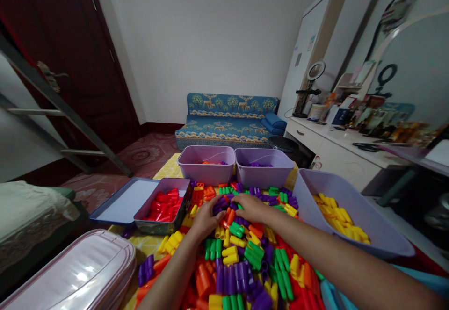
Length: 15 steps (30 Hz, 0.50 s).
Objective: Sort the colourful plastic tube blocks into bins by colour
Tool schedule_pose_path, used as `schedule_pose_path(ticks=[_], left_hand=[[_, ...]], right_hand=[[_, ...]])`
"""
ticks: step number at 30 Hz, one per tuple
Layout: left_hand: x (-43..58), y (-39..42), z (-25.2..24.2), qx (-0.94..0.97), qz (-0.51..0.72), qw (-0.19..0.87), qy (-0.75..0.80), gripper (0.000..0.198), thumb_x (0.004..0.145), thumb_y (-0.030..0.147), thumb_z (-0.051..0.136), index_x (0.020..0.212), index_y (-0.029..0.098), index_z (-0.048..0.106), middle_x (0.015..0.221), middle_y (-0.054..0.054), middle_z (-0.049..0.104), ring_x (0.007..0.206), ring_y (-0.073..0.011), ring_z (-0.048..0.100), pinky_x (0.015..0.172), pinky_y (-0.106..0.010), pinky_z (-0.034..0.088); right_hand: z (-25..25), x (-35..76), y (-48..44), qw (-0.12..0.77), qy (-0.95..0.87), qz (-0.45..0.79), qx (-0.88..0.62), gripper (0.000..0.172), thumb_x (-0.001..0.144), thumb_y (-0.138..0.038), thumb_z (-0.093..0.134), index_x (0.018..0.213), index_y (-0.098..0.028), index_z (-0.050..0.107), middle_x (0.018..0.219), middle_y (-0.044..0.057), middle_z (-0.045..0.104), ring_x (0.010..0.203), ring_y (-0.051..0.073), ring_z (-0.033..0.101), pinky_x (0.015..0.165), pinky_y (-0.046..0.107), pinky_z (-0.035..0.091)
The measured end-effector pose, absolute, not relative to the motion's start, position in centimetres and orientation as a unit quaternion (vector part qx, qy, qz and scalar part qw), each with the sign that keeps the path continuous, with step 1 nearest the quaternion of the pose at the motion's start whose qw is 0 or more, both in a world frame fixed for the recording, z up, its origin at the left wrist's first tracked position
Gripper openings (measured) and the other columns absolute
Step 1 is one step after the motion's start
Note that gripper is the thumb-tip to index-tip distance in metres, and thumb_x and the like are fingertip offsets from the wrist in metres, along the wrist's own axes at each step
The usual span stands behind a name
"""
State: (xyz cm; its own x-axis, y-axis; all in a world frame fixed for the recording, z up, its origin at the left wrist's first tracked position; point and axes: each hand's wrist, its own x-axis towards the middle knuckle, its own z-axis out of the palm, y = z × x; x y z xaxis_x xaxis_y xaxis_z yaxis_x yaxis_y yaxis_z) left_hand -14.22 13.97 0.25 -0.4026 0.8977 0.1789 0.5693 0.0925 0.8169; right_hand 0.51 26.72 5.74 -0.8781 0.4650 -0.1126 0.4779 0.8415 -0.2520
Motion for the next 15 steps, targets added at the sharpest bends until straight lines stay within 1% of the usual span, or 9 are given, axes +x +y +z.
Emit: schedule_pose_path(ticks=[3,5,7,9,12,15], left_hand=[[-14.2,14.1,0.3,0.519,0.456,0.192,0.697,0.056,0.073,0.017,0.063,0.128,0.023,0.055,0.125,-0.007,0.062,0.117,-0.0258,0.056,0.101,-0.040,0.045],[-14.1,14.1,0.4,0.523,0.469,0.200,0.683,0.053,0.072,0.014,0.062,0.124,0.023,0.059,0.127,-0.006,0.061,0.120,-0.0257,0.054,0.103,-0.040,0.043],[-14.0,14.2,0.5,0.518,0.477,0.213,0.678,0.050,0.071,0.014,0.063,0.121,0.022,0.062,0.125,-0.007,0.062,0.120,-0.0262,0.054,0.103,-0.040,0.043],[-14.0,14.2,0.4,0.505,0.478,0.224,0.684,0.049,0.072,0.017,0.064,0.121,0.021,0.062,0.124,-0.007,0.063,0.118,-0.0267,0.055,0.102,-0.041,0.044],[-14.0,14.4,0.3,0.487,0.470,0.218,0.703,0.048,0.074,0.025,0.066,0.121,0.022,0.061,0.121,-0.007,0.065,0.114,-0.0265,0.058,0.098,-0.040,0.046],[-14.0,14.5,0.1,0.489,0.459,0.194,0.716,0.039,0.080,0.033,0.060,0.117,0.021,0.063,0.117,-0.007,0.067,0.110,-0.0245,0.060,0.095,-0.037,0.047]], right_hand=[[5.7,-0.3,26.1,0.053,0.952,-0.129,0.271,0.040,0.079,-0.031,0.054,0.116,-0.018,0.063,0.117,0.013,0.063,0.109,0.026,0.059,0.089,0.035,0.043],[5.9,-0.7,26.2,0.066,0.951,-0.130,0.271,0.040,0.075,-0.031,0.058,0.113,-0.019,0.064,0.115,0.012,0.065,0.106,0.026,0.061,0.085,0.033,0.045],[6.2,-0.9,26.3,0.083,0.951,-0.133,0.265,0.044,0.068,-0.031,0.065,0.111,-0.020,0.065,0.114,0.010,0.066,0.103,0.025,0.062,0.081,0.030,0.046],[6.6,-0.8,26.4,0.103,0.951,-0.132,0.262,0.039,0.065,-0.030,0.068,0.103,-0.020,0.068,0.106,0.008,0.069,0.096,0.024,0.064,0.074,0.027,0.046],[7.3,-0.2,26.1,0.116,0.950,-0.117,0.264,0.024,0.070,-0.025,0.061,0.091,-0.020,0.071,0.093,0.008,0.072,0.086,0.023,0.066,0.067,0.026,0.045],[7.8,0.5,25.0,0.107,0.955,-0.091,0.261,0.023,0.076,-0.027,0.056,0.091,-0.019,0.071,0.096,0.011,0.072,0.091,0.025,0.066,0.072,0.029,0.045]])
